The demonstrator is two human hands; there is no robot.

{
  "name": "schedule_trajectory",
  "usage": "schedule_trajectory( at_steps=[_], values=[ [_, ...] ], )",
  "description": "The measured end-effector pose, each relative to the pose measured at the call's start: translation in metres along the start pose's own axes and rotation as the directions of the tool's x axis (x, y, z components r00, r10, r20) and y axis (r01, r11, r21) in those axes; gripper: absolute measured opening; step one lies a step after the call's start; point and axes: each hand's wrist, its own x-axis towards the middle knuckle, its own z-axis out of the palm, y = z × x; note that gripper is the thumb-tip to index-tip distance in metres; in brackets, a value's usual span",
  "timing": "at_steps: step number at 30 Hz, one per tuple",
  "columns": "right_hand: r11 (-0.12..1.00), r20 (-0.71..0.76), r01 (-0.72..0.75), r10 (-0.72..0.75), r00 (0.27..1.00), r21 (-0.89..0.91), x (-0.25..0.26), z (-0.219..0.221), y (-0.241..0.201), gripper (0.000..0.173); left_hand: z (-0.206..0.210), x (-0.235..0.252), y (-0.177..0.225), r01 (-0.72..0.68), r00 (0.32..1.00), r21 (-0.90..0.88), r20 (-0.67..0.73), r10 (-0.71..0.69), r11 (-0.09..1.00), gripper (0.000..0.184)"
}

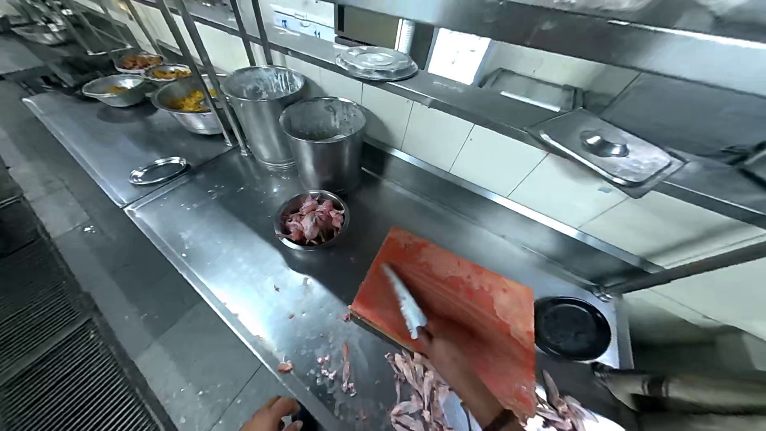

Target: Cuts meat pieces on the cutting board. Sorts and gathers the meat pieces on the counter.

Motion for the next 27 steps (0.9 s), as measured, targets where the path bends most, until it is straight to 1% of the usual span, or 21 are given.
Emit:
schedule_trajectory(
  at_steps=[1, 2, 4, 5, 6, 8, 11, 13, 14, 15, 16, 17, 18, 20, 21, 22, 25, 26, 27],
  values=[
    [0.998, -0.082, -0.050, 0.053, 0.995, 0.044, 0.001, -0.009, 0.013, 0.048, -0.005, 0.002, 0.000, -0.008, 1.000, 0.008, -0.008, 0.008, 1.000, 0.037],
    [0.990, -0.126, -0.120, 0.129, 0.984, 0.081, 0.001, -0.019, 0.028, 0.047, -0.008, 0.004, -0.001, -0.017, 1.000, 0.012, -0.020, 0.017, 1.000, 0.037],
    [0.959, -0.140, -0.251, 0.269, 0.953, 0.132, -0.005, -0.029, 0.052, 0.047, -0.016, 0.004, -0.005, -0.031, 0.999, 0.017, -0.028, 0.032, 0.999, 0.037],
    [0.947, -0.142, -0.289, 0.308, 0.941, 0.138, -0.011, -0.024, 0.055, 0.046, -0.019, 0.005, -0.008, -0.035, 0.999, 0.026, -0.015, 0.035, 0.999, 0.037],
    [0.945, -0.152, -0.300, 0.318, 0.936, 0.131, -0.018, -0.015, 0.048, 0.046, -0.022, 0.008, -0.011, -0.040, 0.999, 0.035, 0.001, 0.040, 0.999, 0.037],
    [0.947, -0.118, -0.312, 0.319, 0.940, 0.077, -0.034, 0.011, 0.005, 0.048, -0.026, 0.017, -0.017, -0.054, 0.998, 0.051, 0.036, 0.052, 0.997, 0.037],
    [0.957, 0.039, -0.284, 0.282, 0.959, 0.053, -0.056, 0.052, -0.073, 0.050, -0.036, 0.035, -0.021, -0.106, 0.989, 0.074, 0.111, 0.098, 0.992, 0.034],
    [0.960, 0.105, -0.268, 0.259, 0.960, 0.083, -0.060, 0.065, -0.099, 0.048, -0.049, 0.048, -0.022, -0.170, 0.978, 0.082, 0.136, 0.158, 0.982, 0.034],
    [0.958, 0.108, -0.267, 0.255, 0.961, 0.105, -0.060, 0.066, -0.100, 0.048, -0.058, 0.053, -0.023, -0.201, 0.971, 0.084, 0.148, 0.188, 0.976, 0.034],
    [0.950, 0.080, -0.279, 0.270, 0.960, 0.142, -0.062, 0.066, -0.094, 0.049, -0.068, 0.057, -0.025, -0.228, 0.966, 0.086, 0.148, 0.214, 0.970, 0.034],
    [0.929, 0.011, -0.312, 0.316, 0.949, 0.200, -0.066, 0.064, -0.083, 0.049, -0.080, 0.061, -0.029, -0.249, 0.962, 0.090, 0.141, 0.236, 0.964, 0.035],
    [0.893, -0.072, -0.357, 0.389, 0.918, 0.275, -0.070, 0.063, -0.067, 0.049, -0.093, 0.066, -0.035, -0.268, 0.958, 0.087, 0.126, 0.256, 0.960, 0.036],
    [0.851, -0.142, -0.408, 0.472, 0.870, 0.330, -0.075, 0.063, -0.049, 0.049, -0.105, 0.070, -0.042, -0.283, 0.956, 0.079, 0.108, 0.274, 0.956, 0.036],
    [0.774, -0.196, -0.513, 0.606, 0.771, 0.371, -0.083, 0.072, -0.029, 0.051, -0.126, 0.078, -0.063, -0.294, 0.954, 0.064, 0.085, 0.288, 0.954, 0.034],
    [0.759, -0.184, -0.536, 0.625, 0.759, 0.368, -0.086, 0.080, -0.037, 0.052, -0.136, 0.082, -0.073, -0.292, 0.954, 0.059, 0.085, 0.286, 0.955, 0.034],
    [0.761, -0.155, -0.544, 0.621, 0.769, 0.354, -0.088, 0.090, -0.059, 0.052, -0.144, 0.086, -0.082, -0.294, 0.953, 0.060, 0.089, 0.288, 0.954, 0.034],
    [0.816, -0.018, -0.510, 0.534, 0.845, 0.272, -0.089, 0.122, -0.160, 0.047, -0.162, 0.098, -0.103, -0.309, 0.944, 0.093, 0.155, 0.293, 0.947, 0.035],
    [0.843, 0.030, -0.476, 0.484, 0.874, 0.253, -0.088, 0.131, -0.186, 0.048, -0.167, 0.103, -0.106, -0.322, 0.937, 0.111, 0.181, 0.300, 0.940, 0.035],
    [0.858, 0.069, -0.443, 0.441, 0.895, 0.259, -0.087, 0.138, -0.202, 0.053, -0.173, 0.108, -0.107, -0.344, 0.927, 0.118, 0.201, 0.317, 0.931, 0.035]
  ],
)
